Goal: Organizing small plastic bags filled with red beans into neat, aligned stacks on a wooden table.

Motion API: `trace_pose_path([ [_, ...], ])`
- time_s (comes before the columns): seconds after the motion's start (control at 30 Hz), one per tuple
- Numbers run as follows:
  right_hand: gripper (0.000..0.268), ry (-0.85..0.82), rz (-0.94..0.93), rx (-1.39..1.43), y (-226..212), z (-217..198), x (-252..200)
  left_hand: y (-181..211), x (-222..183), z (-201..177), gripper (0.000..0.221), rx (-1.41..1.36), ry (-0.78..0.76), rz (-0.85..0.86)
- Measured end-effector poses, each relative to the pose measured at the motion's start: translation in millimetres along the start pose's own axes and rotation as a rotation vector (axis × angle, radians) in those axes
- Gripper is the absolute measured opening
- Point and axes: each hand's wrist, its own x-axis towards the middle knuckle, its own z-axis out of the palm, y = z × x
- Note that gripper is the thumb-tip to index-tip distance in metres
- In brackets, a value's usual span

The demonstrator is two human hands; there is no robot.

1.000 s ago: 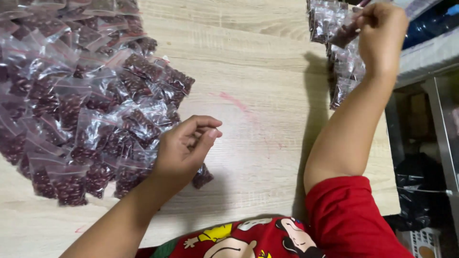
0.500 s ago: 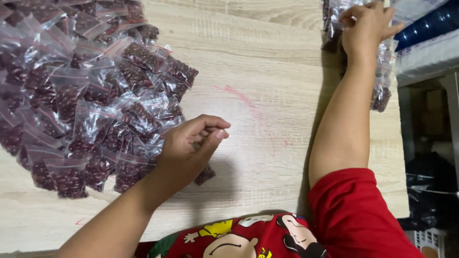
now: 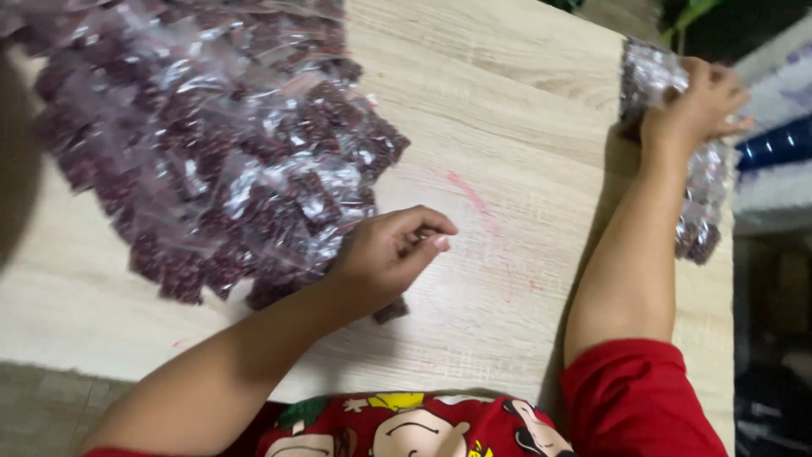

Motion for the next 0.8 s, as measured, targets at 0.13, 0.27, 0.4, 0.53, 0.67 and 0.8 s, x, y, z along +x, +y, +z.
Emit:
trace_pose_path([
  [0.13, 0.057, 0.279, -0.123, 0.148, -57, -20, -2, 4, -2, -5, 0.025, 0.079, -0.046, 0.042],
  [0.27, 0.043, 0.106, -0.200, 0.292, -149, -32, -31, 13, -8, -10, 0.023, 0.104, -0.038, 0.011],
  [0.4, 0.026, -0.175, -0.634, 0.657, -218, -29, -94, 0, -9, -4, 0.015, 0.039, -0.005, 0.154],
  [0.53, 0.022, -0.752, -0.573, 0.980, -293, -52, -136, -6, -8, -1, 0.011, -0.021, 0.049, 0.303],
  [0.67, 0.020, -0.778, -0.411, 0.903, -308, -35, -134, -6, -6, 2, 0.011, -0.026, 0.062, 0.328],
  [0.8, 0.030, -0.859, -0.263, 0.932, -307, -22, -138, -6, -6, -1, 0.011, -0.010, 0.059, 0.338],
])
